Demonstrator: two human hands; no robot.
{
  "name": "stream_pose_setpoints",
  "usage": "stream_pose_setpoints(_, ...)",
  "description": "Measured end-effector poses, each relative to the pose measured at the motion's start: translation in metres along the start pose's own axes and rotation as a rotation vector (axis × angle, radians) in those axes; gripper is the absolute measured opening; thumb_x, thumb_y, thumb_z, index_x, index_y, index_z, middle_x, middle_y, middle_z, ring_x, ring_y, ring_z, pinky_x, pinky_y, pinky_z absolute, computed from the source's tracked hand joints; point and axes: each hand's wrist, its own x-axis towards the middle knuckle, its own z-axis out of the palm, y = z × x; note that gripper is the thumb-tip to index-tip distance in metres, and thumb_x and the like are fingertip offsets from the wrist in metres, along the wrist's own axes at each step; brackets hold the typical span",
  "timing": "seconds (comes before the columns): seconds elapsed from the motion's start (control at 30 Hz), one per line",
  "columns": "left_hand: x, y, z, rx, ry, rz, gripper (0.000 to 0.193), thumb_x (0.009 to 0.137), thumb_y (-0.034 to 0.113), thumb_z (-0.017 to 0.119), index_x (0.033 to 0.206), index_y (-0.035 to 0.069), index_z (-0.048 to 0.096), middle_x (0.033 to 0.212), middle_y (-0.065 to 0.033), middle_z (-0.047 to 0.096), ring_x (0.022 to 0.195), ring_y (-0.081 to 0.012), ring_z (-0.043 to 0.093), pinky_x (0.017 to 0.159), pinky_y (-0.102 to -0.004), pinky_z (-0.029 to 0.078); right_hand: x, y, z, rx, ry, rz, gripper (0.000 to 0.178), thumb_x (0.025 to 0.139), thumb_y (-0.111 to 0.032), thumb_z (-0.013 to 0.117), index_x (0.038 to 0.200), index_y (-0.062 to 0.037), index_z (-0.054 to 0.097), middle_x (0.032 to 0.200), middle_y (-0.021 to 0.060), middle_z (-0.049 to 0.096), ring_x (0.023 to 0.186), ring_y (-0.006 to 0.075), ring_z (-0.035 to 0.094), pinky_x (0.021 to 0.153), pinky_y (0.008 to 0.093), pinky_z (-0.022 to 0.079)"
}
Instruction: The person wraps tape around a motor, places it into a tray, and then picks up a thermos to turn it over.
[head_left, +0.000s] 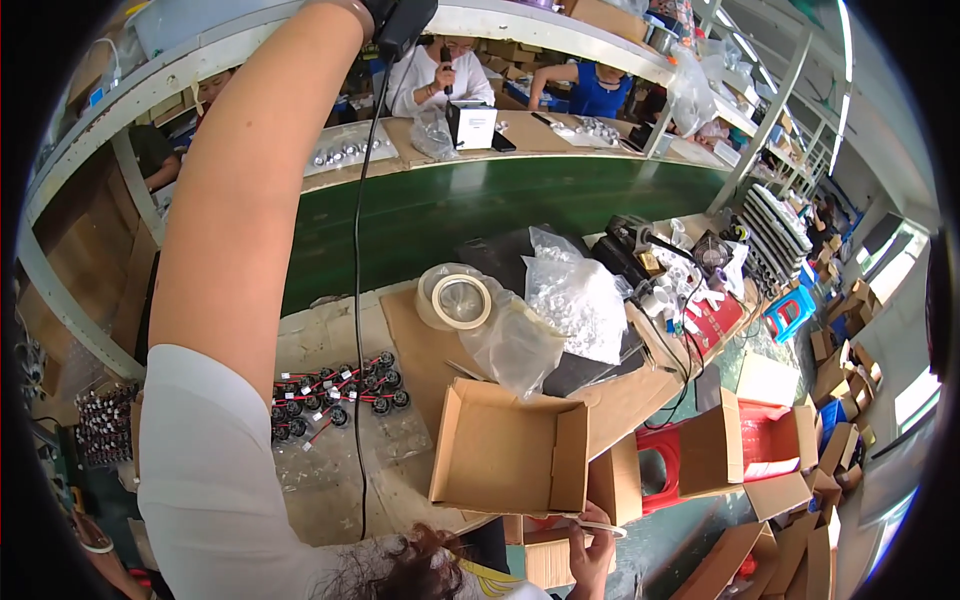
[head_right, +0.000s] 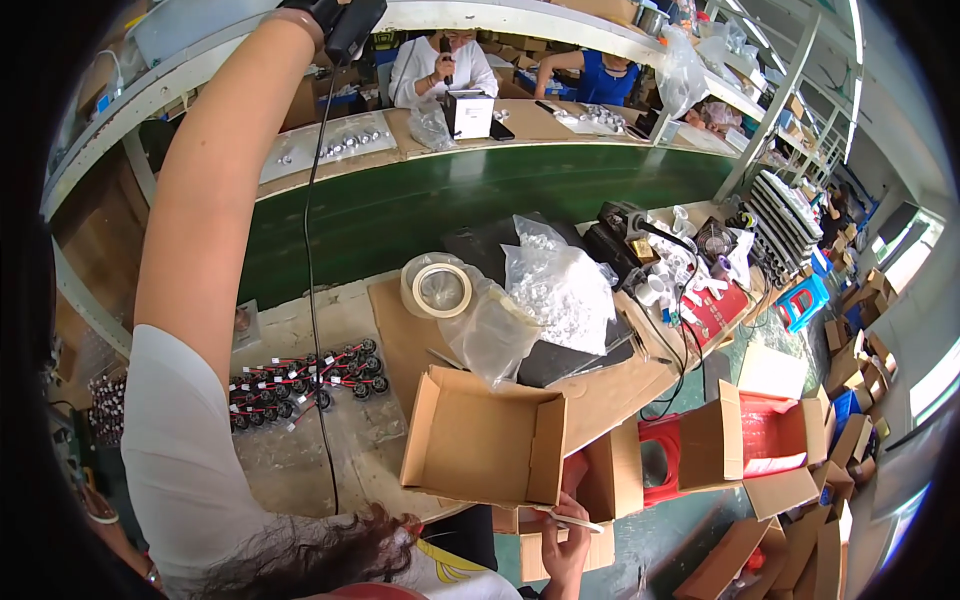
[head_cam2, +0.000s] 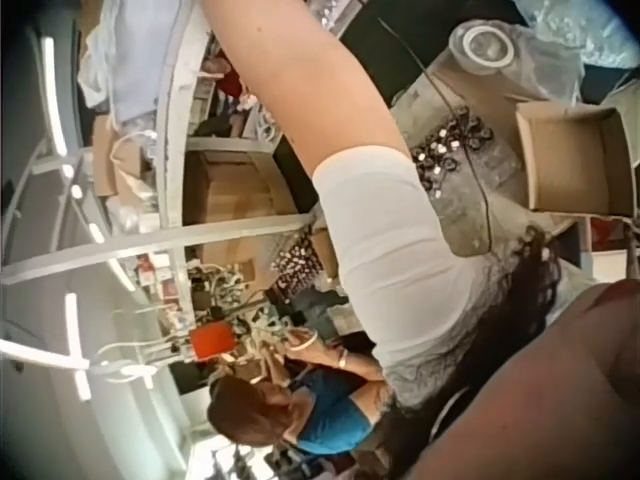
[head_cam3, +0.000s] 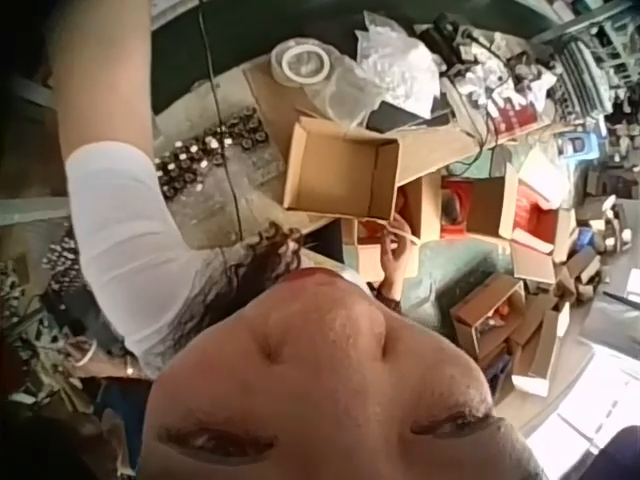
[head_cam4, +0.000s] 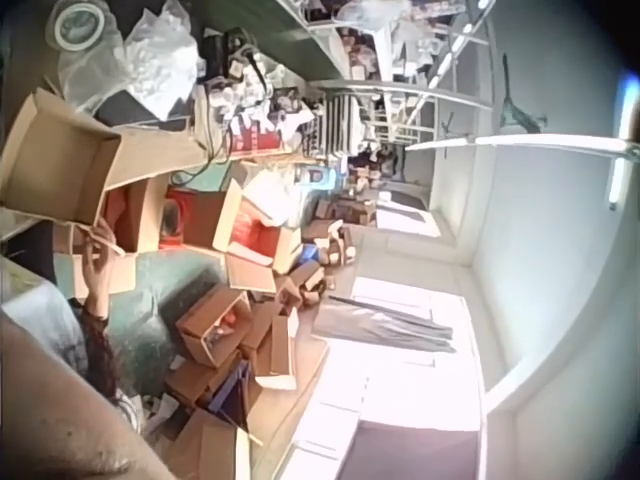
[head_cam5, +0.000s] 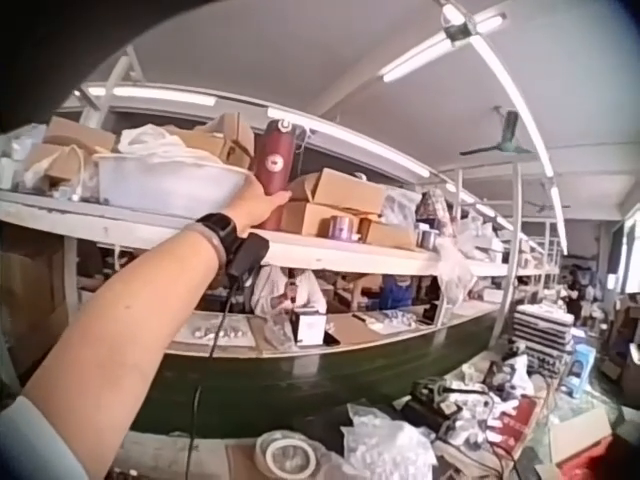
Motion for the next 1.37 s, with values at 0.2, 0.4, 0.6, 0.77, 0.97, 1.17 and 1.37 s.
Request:
stream_pose_setpoints(0.2, 0.012, -0.028, -0.007, 0.437, -0.062, 0.154, 0.084, 0.077, 0.039, 0.080, 0.135, -0.007, 0.040, 0.126, -0.0306, 0.056, 0.111, -0.0443, 0.059, 0.096, -0.0438, 0.048, 0.001, -0.011, -0.007, -0.083, -0.006, -0.098, 0.013, 0.086, 0.004, 0.064, 0.098, 0.0003, 0.062, 0.116, 0.0200, 0.065, 0.106, 0.0300, 0.062, 0.091, 0.0387, 0.049)
stream_pose_setpoints(0.4, -0.031, 0.029, -0.033, 0.546, -0.177, 0.103, 0.089, 0.075, 0.041, 0.081, 0.136, -0.008, 0.038, 0.127, -0.0321, 0.055, 0.115, -0.0446, 0.057, 0.098, -0.0436, 0.047, -0.020, -0.010, -0.018, -0.128, 0.024, -0.091, 0.013, 0.086, 0.001, 0.063, 0.099, 0.0016, 0.062, 0.118, 0.0186, 0.065, 0.109, 0.0283, 0.062, 0.096, 0.0376, 0.047)
stream_pose_setpoints(0.6, -0.145, 0.171, -0.158, -0.106, -0.137, -0.068, 0.075, 0.088, 0.032, 0.073, 0.141, -0.005, 0.036, 0.132, -0.0246, 0.055, 0.123, -0.0335, 0.054, 0.105, -0.0369, 0.043, -0.033, -0.027, -0.012, -0.030, -0.115, -0.180, 0.013, 0.085, 0.003, 0.065, 0.098, -0.0006, 0.065, 0.118, 0.0181, 0.065, 0.109, 0.0325, 0.061, 0.095, 0.0407, 0.048)
stream_pose_setpoints(0.77, -0.251, 0.265, -0.219, -0.577, -0.387, -0.175, 0.075, 0.090, 0.035, 0.067, 0.143, -0.008, 0.034, 0.130, -0.0202, 0.058, 0.122, -0.0309, 0.056, 0.110, -0.0420, 0.039, -0.043, -0.038, -0.006, -0.138, -0.189, -0.345, 0.014, 0.085, 0.003, 0.064, 0.099, 0.0007, 0.064, 0.121, 0.0196, 0.064, 0.116, 0.0305, 0.059, 0.097, 0.0396, 0.047)
stream_pose_setpoints(0.97, -0.382, 0.269, -0.336, -0.649, -0.258, -0.356, 0.064, 0.098, 0.035, 0.054, 0.142, -0.008, 0.039, 0.129, -0.0208, 0.058, 0.120, -0.0314, 0.058, 0.107, -0.0427, 0.042, -0.032, -0.066, 0.017, 0.089, -0.316, -0.309, 0.013, 0.085, 0.004, 0.063, 0.097, 0.0003, 0.064, 0.122, 0.0192, 0.062, 0.119, 0.0332, 0.057, 0.100, 0.0431, 0.045)
stream_pose_setpoints(1.17, -0.483, 0.211, -0.356, -0.655, -0.033, -0.972, 0.033, 0.097, 0.010, 0.056, 0.128, -0.002, 0.054, 0.116, -0.0119, 0.065, 0.106, -0.0218, 0.063, 0.096, -0.0348, 0.049, -0.043, -0.067, 0.031, 0.010, -0.389, -0.380, 0.011, 0.086, 0.003, 0.062, 0.096, 0.0016, 0.065, 0.123, 0.0196, 0.061, 0.122, 0.0347, 0.055, 0.104, 0.0439, 0.042)
stream_pose_setpoints(1.37, -0.522, 0.156, -0.341, 0.085, -0.529, -0.763, 0.031, 0.094, 0.010, 0.064, 0.125, 0.009, 0.058, 0.115, -0.0068, 0.066, 0.102, -0.0193, 0.064, 0.091, -0.0294, 0.049, -0.059, -0.065, 0.035, -0.001, -0.357, -0.343, 0.011, 0.087, -0.001, 0.064, 0.097, 0.0007, 0.066, 0.125, 0.0195, 0.061, 0.123, 0.0364, 0.054, 0.106, 0.0466, 0.040)
